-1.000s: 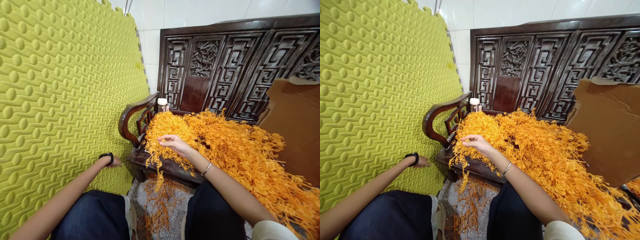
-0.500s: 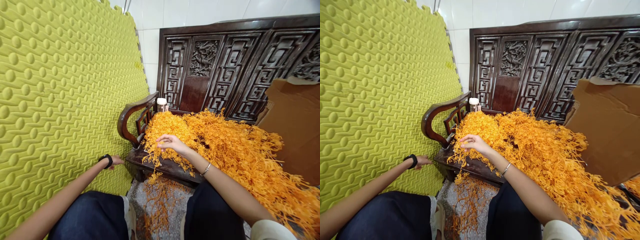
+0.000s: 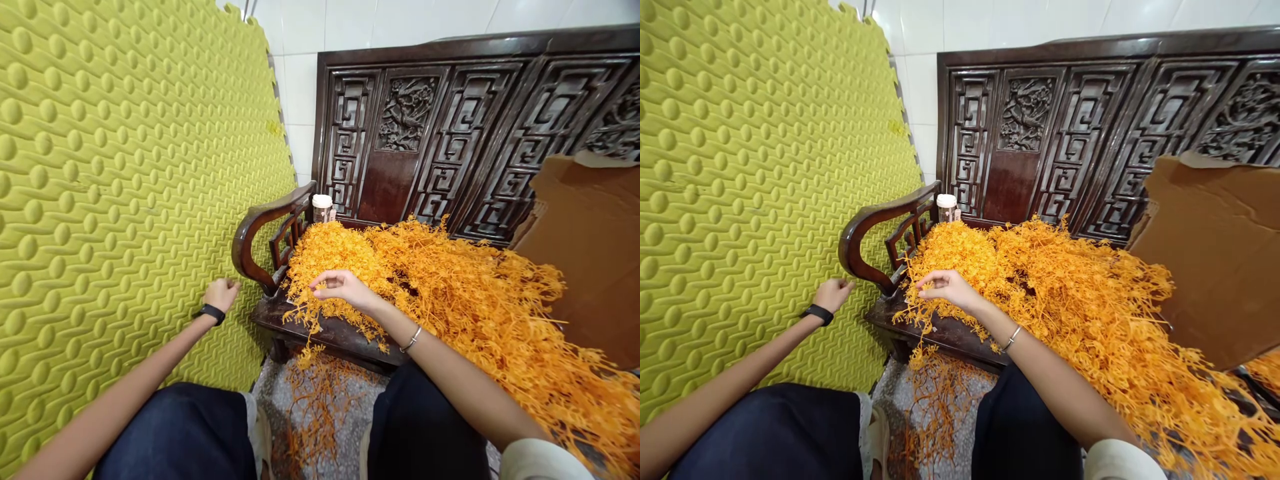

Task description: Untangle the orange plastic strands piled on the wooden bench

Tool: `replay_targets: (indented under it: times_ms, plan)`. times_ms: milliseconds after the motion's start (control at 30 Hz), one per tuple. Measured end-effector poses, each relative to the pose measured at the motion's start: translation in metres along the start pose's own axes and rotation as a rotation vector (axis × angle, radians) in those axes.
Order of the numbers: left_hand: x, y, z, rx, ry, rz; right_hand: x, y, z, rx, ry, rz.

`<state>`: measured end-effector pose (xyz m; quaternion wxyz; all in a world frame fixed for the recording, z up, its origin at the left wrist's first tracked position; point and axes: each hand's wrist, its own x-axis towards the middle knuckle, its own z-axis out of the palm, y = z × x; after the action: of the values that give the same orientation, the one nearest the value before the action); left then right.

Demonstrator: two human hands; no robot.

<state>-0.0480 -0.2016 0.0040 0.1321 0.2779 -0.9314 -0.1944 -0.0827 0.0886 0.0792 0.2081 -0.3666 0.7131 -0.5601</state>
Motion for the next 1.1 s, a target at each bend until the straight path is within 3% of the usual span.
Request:
replay_targets:
  times_ms: [67,100,267,333,433,500,633,733,867,1100]
  plan:
    - [-0.011,0.012,-0.016,-0.059,0.247,0.113,0.0,0.002,0.0,-0.076,-0.004,-0.079]
    - [-0.018,0.018,-0.024,-0.134,0.294,0.174,0.001,0.003,0.0,-0.1,-0.013,-0.117]
    - [-0.067,0.044,-0.053,-0.524,0.26,0.45,-0.001,0.005,0.003,0.031,-0.158,-0.175]
    - [-0.086,0.057,-0.059,-0.636,0.122,0.543,-0.002,0.003,0.007,0.102,-0.195,-0.184]
    - [-0.103,0.076,-0.058,-0.77,-0.248,0.632,-0.004,0.0,0.013,0.131,-0.192,-0.196]
    - [-0.107,0.087,-0.051,-0.843,-0.415,0.668,-0.005,-0.001,0.015,0.085,-0.135,-0.213]
    - [-0.105,0.099,-0.04,-0.942,-0.456,0.591,-0.005,0.0,0.013,0.041,-0.011,-0.245]
    - [-0.103,0.102,-0.038,-0.927,-0.502,0.632,-0.005,-0.002,0.009,0.047,0.008,-0.213]
    - [-0.098,0.102,-0.041,-0.927,-0.642,0.696,-0.005,-0.005,0.002,0.067,-0.027,-0.156]
    - [-0.099,0.101,-0.048,-1.003,-0.815,0.651,-0.002,0.003,0.002,0.288,-0.151,-0.116]
